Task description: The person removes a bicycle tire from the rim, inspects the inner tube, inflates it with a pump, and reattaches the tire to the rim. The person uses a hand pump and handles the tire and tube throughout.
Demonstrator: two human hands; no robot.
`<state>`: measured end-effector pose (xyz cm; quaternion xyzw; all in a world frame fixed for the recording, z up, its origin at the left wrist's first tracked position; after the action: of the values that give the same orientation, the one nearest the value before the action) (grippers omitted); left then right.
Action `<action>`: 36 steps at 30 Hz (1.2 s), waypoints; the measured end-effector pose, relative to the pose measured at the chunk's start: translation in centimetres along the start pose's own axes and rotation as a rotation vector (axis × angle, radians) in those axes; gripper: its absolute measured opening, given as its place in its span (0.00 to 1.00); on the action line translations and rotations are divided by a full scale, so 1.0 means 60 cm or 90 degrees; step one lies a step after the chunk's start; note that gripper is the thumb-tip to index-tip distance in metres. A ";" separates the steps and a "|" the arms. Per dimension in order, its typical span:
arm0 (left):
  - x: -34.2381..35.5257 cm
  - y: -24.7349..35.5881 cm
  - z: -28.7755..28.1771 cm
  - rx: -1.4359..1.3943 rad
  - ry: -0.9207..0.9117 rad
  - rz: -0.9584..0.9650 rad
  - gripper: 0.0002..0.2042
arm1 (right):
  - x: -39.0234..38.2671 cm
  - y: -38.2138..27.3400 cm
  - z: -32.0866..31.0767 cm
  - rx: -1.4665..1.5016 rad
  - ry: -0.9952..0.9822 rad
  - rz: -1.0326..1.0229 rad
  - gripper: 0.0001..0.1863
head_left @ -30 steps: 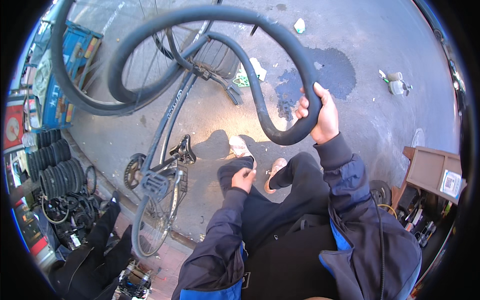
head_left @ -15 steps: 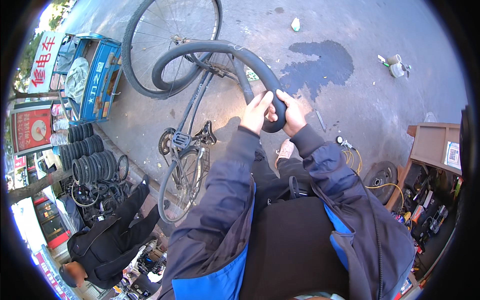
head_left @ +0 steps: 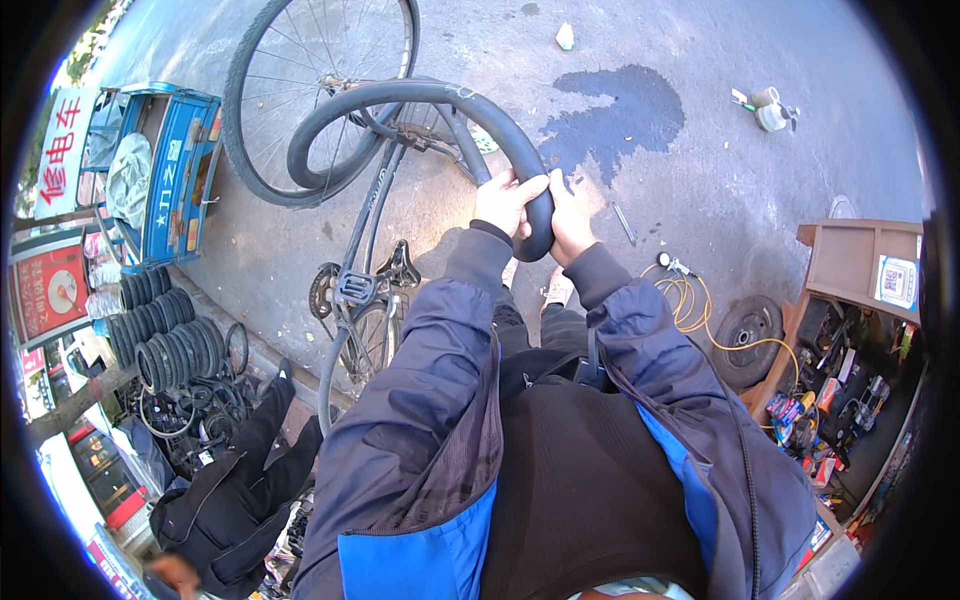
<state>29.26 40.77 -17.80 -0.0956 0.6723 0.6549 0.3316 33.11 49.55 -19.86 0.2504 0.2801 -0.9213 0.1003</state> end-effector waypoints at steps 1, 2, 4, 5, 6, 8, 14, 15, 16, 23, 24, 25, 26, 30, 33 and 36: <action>0.003 0.006 -0.006 -0.045 -0.003 0.010 0.18 | 0.005 -0.004 0.007 -0.012 0.008 -0.025 0.29; 0.007 0.008 -0.012 -0.085 0.005 0.012 0.18 | 0.009 -0.009 0.014 -0.024 0.014 -0.050 0.30; 0.015 0.022 -0.034 -0.114 0.018 0.040 0.18 | 0.013 -0.013 0.027 -0.060 0.018 -0.045 0.33; 0.019 0.033 -0.048 -0.103 0.023 0.066 0.19 | 0.010 -0.016 0.029 -0.083 0.016 -0.016 0.35; 0.024 0.041 -0.062 -0.085 0.032 0.070 0.19 | 0.008 -0.023 0.030 -0.106 0.014 0.011 0.38; 0.022 0.067 -0.089 -0.108 0.020 0.105 0.18 | 0.001 -0.046 0.044 -0.163 -0.024 -0.016 0.37; -0.065 0.153 -0.158 -0.069 0.001 0.175 0.19 | -0.035 -0.057 0.102 -0.357 -0.059 -0.038 0.31; -0.090 0.167 -0.163 -0.067 -0.003 0.194 0.16 | -0.040 -0.056 0.123 -0.324 -0.066 -0.049 0.28; -0.113 0.170 -0.171 -0.052 -0.016 0.180 0.16 | -0.045 -0.059 0.155 -0.333 -0.110 -0.071 0.28; -0.301 0.139 -0.240 -0.052 -0.025 0.163 0.21 | -0.044 -0.021 0.311 -0.352 -0.300 -0.020 0.24; -0.323 0.125 -0.240 -0.055 -0.035 0.156 0.22 | -0.029 -0.003 0.296 -0.379 -0.257 0.008 0.24; -0.344 0.115 -0.240 -0.069 -0.029 0.167 0.22 | -0.013 0.019 0.278 -0.394 -0.231 0.029 0.25; -0.363 0.102 -0.236 -0.081 -0.025 0.168 0.22 | 0.001 0.043 0.263 -0.389 -0.241 0.037 0.25; -0.381 0.051 -0.225 -0.210 0.058 0.162 0.22 | 0.064 0.121 0.105 -0.676 -0.025 0.034 0.36; -0.379 0.017 -0.202 -0.208 0.125 0.165 0.21 | 0.049 0.212 0.003 -0.496 0.064 0.228 0.37; -0.388 -0.020 -0.206 -0.166 0.178 0.135 0.19 | 0.040 0.284 -0.005 -0.281 -0.008 0.326 0.29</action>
<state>43.70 21.87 -6.46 -0.1561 0.6279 0.7477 0.1494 36.73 35.60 -29.25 0.2791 0.4003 -0.7848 0.3820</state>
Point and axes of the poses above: each hand's wrist, its own x-axis towards the middle knuckle, its own z-axis out of the palm, y = z × x, the point moved 10 cm from there along x, towards the middle knuckle, and after that the axes turned 14 degrees about x, right-handed, at the moved point
